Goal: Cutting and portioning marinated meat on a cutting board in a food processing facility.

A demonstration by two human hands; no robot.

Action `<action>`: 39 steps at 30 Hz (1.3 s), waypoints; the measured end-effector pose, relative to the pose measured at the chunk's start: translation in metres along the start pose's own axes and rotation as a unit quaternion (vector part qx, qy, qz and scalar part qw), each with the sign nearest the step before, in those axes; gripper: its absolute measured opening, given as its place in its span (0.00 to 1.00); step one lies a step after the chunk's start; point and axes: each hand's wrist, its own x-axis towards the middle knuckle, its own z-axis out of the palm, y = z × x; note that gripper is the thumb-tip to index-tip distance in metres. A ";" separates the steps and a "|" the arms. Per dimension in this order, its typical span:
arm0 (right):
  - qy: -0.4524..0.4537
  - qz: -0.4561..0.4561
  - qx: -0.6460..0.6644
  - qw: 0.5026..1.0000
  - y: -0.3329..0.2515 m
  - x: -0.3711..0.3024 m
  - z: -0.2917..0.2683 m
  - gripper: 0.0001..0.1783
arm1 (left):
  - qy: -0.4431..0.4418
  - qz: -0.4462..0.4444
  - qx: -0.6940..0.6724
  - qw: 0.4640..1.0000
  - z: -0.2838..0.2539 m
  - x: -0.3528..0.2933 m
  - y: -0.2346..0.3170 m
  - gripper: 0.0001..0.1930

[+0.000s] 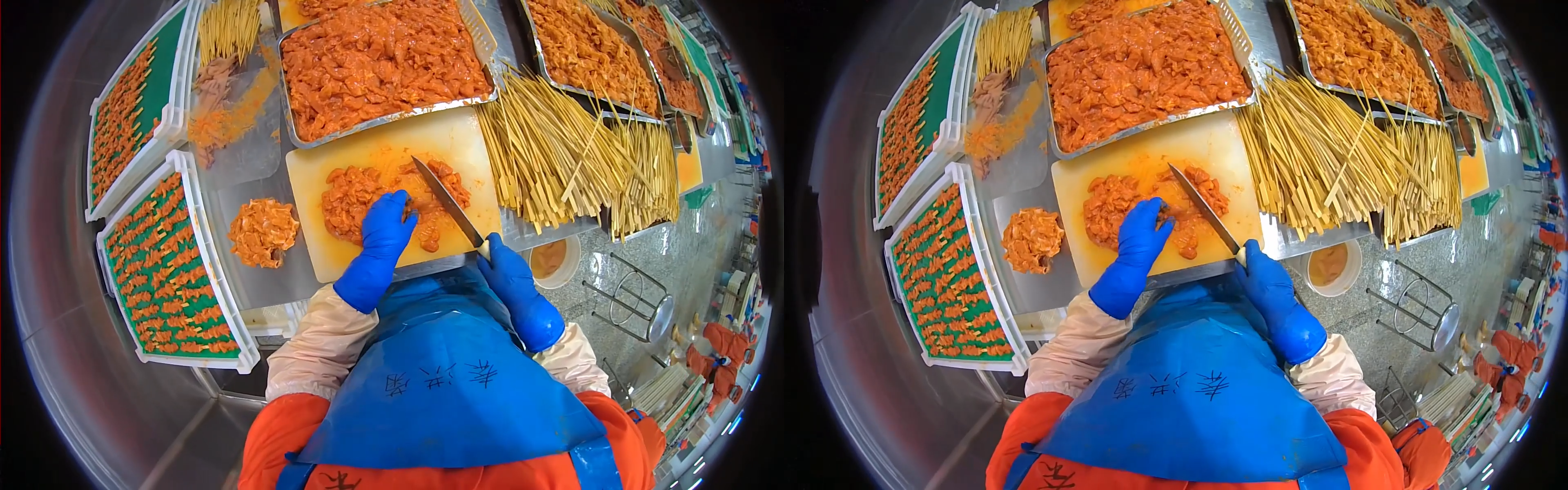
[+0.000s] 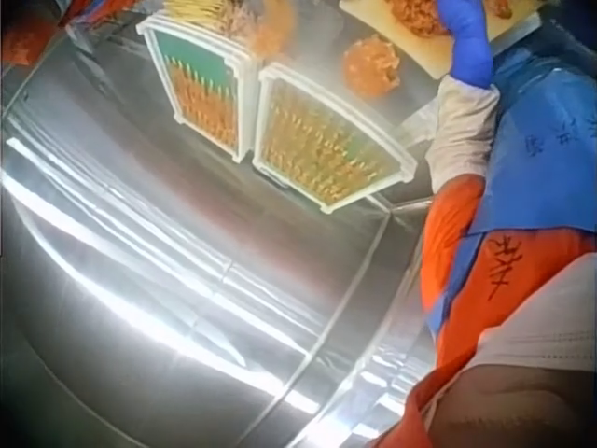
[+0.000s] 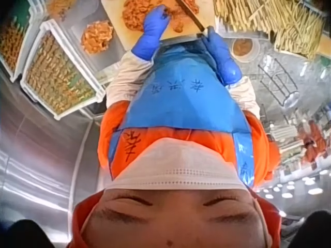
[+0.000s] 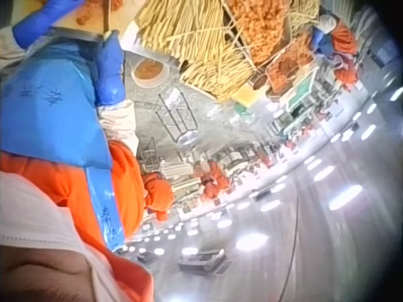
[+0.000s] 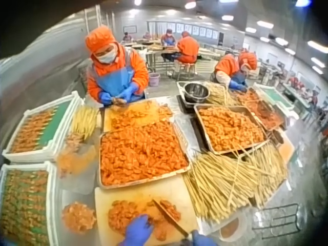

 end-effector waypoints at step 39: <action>-0.033 0.018 -0.023 0.999 -0.004 0.011 0.023 0.13 | -0.010 0.038 0.058 0.998 -0.005 0.006 -0.001 0.09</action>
